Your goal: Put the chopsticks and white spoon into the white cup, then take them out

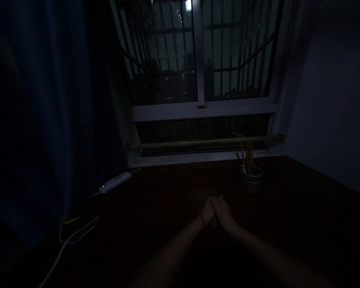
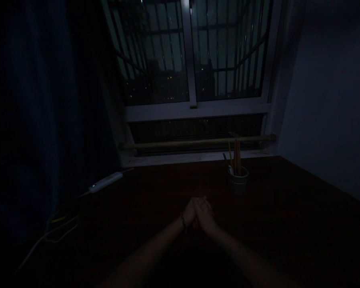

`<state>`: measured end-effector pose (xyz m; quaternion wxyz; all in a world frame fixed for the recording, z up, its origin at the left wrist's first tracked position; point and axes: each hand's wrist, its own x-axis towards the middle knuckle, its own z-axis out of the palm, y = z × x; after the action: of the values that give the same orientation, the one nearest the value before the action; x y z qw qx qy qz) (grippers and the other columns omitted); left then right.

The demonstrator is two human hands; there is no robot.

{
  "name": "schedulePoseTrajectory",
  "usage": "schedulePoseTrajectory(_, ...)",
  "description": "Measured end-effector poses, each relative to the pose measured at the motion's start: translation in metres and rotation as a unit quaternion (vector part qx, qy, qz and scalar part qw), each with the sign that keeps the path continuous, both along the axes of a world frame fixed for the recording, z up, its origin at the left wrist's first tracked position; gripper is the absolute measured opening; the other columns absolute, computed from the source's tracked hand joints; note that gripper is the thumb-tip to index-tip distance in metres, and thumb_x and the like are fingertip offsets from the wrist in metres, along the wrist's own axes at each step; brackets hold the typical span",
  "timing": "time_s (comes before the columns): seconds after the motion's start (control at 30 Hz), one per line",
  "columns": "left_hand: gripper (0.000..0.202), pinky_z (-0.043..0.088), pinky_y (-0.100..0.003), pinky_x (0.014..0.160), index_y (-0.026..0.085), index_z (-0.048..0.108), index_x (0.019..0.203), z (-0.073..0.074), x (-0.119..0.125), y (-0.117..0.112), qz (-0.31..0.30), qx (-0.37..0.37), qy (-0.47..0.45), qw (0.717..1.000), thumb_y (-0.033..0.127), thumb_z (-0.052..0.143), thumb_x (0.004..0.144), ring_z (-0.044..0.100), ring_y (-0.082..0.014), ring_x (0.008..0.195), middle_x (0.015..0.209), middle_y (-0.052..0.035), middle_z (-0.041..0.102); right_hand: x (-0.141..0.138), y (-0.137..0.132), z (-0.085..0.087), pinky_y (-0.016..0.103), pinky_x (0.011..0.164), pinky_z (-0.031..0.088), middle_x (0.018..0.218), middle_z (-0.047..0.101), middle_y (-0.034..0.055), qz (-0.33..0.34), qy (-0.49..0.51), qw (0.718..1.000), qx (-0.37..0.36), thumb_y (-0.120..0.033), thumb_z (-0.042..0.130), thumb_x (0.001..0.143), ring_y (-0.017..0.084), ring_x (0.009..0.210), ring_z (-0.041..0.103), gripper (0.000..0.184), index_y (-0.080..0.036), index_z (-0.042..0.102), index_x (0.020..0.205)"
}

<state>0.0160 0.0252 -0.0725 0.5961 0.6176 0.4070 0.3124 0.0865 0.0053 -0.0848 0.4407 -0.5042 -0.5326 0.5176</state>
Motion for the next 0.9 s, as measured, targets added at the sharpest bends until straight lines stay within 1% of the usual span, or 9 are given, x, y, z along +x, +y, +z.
schedulePoseTrajectory(0.1,0.073,0.027,-0.019,0.024,0.005,0.061,0.08,0.0021,-0.0001,-0.0011,-0.003,-0.002,0.006,1.0,0.072,0.034,0.071,0.042,-0.0094,0.03,0.063,-0.0086,0.058,-0.0012,-0.0007,0.004,0.02,0.034,0.028,0.038,0.038,-0.0026,0.004,0.019,1.0,0.0,-0.075,0.031,0.06,0.011,0.033,0.039,0.059,-0.017,0.036,0.07)
schedulePoseTrajectory(0.23,0.072,0.027,-0.019,0.025,0.005,0.061,0.079,0.0022,-0.0004,-0.002,0.002,0.001,0.004,1.0,0.071,0.033,0.072,0.042,-0.0098,0.03,0.059,-0.0076,0.057,0.0,-0.0027,0.0071,0.02,0.035,0.028,0.038,0.039,-0.0008,0.005,0.0,1.0,-0.013,-0.075,0.03,0.058,0.011,0.034,0.04,0.059,-0.017,0.036,0.066)
schedulePoseTrajectory(0.47,0.075,0.028,-0.019,0.025,0.005,0.062,0.079,0.0002,-0.0003,-0.0008,0.001,0.001,0.013,1.0,0.074,0.034,0.069,0.043,-0.0101,0.031,0.061,-0.0093,0.059,-0.0002,-0.0019,0.0031,0.021,0.036,0.03,0.04,0.042,0.0008,-0.012,-0.012,1.0,0.0,-0.076,0.029,0.059,0.012,0.036,0.043,0.06,-0.017,0.038,0.065)
schedulePoseTrajectory(0.57,0.076,0.029,-0.02,0.026,0.005,0.062,0.08,-0.0001,0.0002,-0.0006,0.004,-0.001,0.023,1.0,0.075,0.034,0.068,0.044,-0.0106,0.031,0.059,-0.0085,0.058,-0.0001,-0.0009,0.0019,0.021,0.036,0.031,0.041,0.043,0.0006,-0.017,0.003,1.0,-0.003,-0.076,0.031,0.057,0.013,0.037,0.044,0.061,-0.017,0.039,0.07)
schedulePoseTrajectory(0.63,0.076,0.03,-0.02,0.026,0.005,0.062,0.081,-0.0001,0.0013,-0.0009,0.005,-0.001,0.021,1.0,0.075,0.034,0.068,0.044,-0.0113,0.031,0.056,-0.0075,0.057,0.0007,-0.0009,0.0021,0.021,0.036,0.03,0.041,0.043,-0.0003,-0.009,0.013,1.0,-0.016,-0.076,0.032,0.057,0.012,0.035,0.043,0.062,-0.016,0.039,0.073)
schedulePoseTrajectory(0.77,0.075,0.028,-0.02,0.025,0.005,0.062,0.08,0.0007,0.0035,-0.0026,0.018,0.003,0.007,1.0,0.074,0.034,0.068,0.043,-0.0111,0.032,0.055,-0.007,0.056,0.0016,-0.0038,0.0057,0.021,0.035,0.027,0.039,0.04,0.0007,0.008,-0.01,1.0,-0.024,-0.078,0.027,0.058,0.011,0.034,0.04,0.064,-0.016,0.039,0.066)
schedulePoseTrajectory(0.9,0.073,0.028,-0.019,0.026,0.005,0.062,0.075,0.0034,0.0018,-0.0047,0.019,-0.005,0.003,1.0,0.073,0.038,0.066,0.043,-0.01,0.032,0.058,-0.009,0.058,-0.0012,-0.008,0.0093,0.022,0.036,0.03,0.039,0.04,0.0009,-0.018,-0.008,1.0,-0.022,-0.08,0.027,0.055,0.012,0.035,0.041,0.064,-0.017,0.038,0.065)
